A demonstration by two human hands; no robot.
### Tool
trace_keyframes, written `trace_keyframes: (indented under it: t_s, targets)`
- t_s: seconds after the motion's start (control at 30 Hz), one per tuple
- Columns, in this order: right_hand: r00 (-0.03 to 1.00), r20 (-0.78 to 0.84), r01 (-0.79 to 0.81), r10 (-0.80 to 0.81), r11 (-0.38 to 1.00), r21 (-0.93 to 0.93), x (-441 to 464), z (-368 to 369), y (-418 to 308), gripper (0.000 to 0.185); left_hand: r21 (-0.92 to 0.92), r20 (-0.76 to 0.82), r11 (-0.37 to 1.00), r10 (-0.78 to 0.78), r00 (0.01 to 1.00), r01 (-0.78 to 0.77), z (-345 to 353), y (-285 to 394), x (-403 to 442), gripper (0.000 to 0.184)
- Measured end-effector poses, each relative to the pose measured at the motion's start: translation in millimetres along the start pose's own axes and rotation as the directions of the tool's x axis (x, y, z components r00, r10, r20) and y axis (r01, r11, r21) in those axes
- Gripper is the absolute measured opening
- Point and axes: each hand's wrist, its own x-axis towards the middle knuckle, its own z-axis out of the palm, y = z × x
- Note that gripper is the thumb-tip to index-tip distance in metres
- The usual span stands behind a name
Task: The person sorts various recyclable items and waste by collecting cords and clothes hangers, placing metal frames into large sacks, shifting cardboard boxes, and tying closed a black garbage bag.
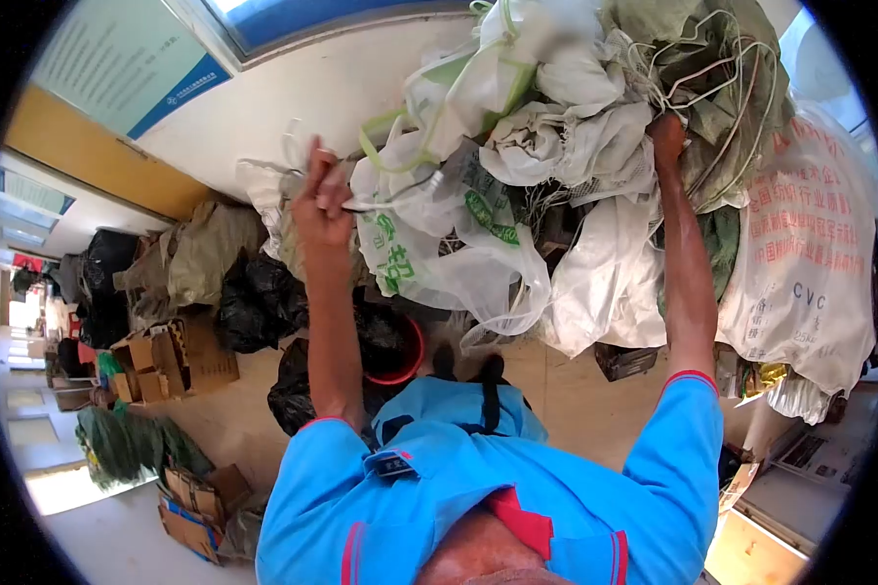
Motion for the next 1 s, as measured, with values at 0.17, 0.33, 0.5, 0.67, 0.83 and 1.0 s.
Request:
trace_keyframes:
  t_s: [0.17,0.33,0.5,0.67,0.83,1.0]
  targets:
    - [0.998,0.043,0.037,-0.035,0.998,-0.054,6.3,-4.3,-4.7,0.030,-0.018,-0.299,0.897,-0.427,0.853,0.443,-26.0,-52.4,-45.0,0.028]
    - [0.999,-0.042,0.003,-0.002,1.000,0.005,4.1,10.2,12.5,0.026,-0.104,-0.080,0.907,-0.416,0.906,0.407,3.7,-59.9,-86.1,0.027]
    - [0.999,0.006,0.042,-0.042,0.997,0.068,-12.3,-23.8,-25.0,0.021,-0.095,-0.073,0.962,-0.265,0.961,0.258,9.1,-44.3,-113.2,0.026]
    - [0.986,-0.158,0.040,-0.048,0.998,-0.049,10.9,16.0,14.3,0.017,-0.221,-0.078,0.974,-0.078,0.994,0.059,-0.8,-35.6,-149.1,0.031]
    - [0.998,0.011,-0.062,0.062,0.998,0.000,-14.9,-39.7,-29.2,0.020,-0.162,-0.027,0.987,0.013,1.000,-0.017,-0.6,-16.9,-167.3,0.027]
    - [0.983,-0.054,0.172,-0.177,0.980,-0.096,15.1,-8.9,39.6,0.030,-0.194,-0.190,0.979,-0.104,0.976,0.067,-3.6,-4.0,-192.1,0.030]
